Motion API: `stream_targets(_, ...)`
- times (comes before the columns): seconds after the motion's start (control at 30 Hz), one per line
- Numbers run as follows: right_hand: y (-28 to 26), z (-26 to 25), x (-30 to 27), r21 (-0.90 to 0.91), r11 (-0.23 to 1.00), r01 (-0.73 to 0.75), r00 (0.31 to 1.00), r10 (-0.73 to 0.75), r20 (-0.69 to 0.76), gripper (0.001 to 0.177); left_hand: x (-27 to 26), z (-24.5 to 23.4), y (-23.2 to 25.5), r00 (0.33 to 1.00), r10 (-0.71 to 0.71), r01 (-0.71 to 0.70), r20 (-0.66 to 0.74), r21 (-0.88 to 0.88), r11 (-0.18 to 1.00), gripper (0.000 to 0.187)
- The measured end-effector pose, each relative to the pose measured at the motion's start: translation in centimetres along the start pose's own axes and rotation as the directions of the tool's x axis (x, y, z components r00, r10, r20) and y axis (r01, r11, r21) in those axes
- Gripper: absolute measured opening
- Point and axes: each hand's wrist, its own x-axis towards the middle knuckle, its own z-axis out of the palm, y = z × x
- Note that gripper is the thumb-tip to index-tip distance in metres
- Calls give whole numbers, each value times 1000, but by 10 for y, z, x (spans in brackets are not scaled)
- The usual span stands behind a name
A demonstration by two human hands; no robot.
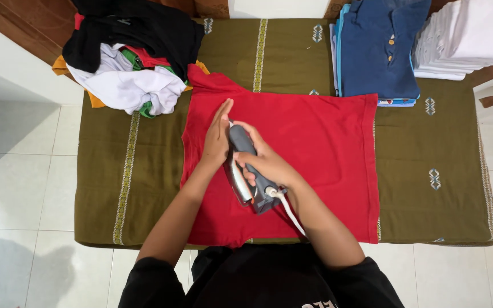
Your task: Iron and fold t-shirts on a flat surface.
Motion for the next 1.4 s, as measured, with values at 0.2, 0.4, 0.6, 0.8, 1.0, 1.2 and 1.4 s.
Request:
stream_targets(0.2,-5,-58,-33,-30,998,46,991,-50,-127,77,-8,12,7,984,92,-174,155,687,705,53)
stream_targets(0.4,11,-168,-138,-15,990,142,876,-133,-464,75,-8,17,2,981,114,-195,159,753,629,57)
stream_targets(0.6,22,-196,-166,127,971,204,822,-100,-561,78,-8,15,23,987,61,-154,146,796,585,56)
stream_targets(0.8,18,-108,-110,204,977,67,930,13,-366,83,-25,13,23,991,-80,-9,106,653,758,59)
stream_targets(1.0,42,24,-81,42,999,-12,1000,13,-8,77,-83,-19,51,988,-148,137,39,215,967,60)
stream_targets(1.2,42,48,-103,-36,999,-38,999,39,4,75,-132,-4,57,998,-32,37,59,-79,996,55)
stream_targets(1.4,40,-16,-152,57,998,-11,939,30,-342,80,-141,15,65,971,38,-182,237,622,762,54)
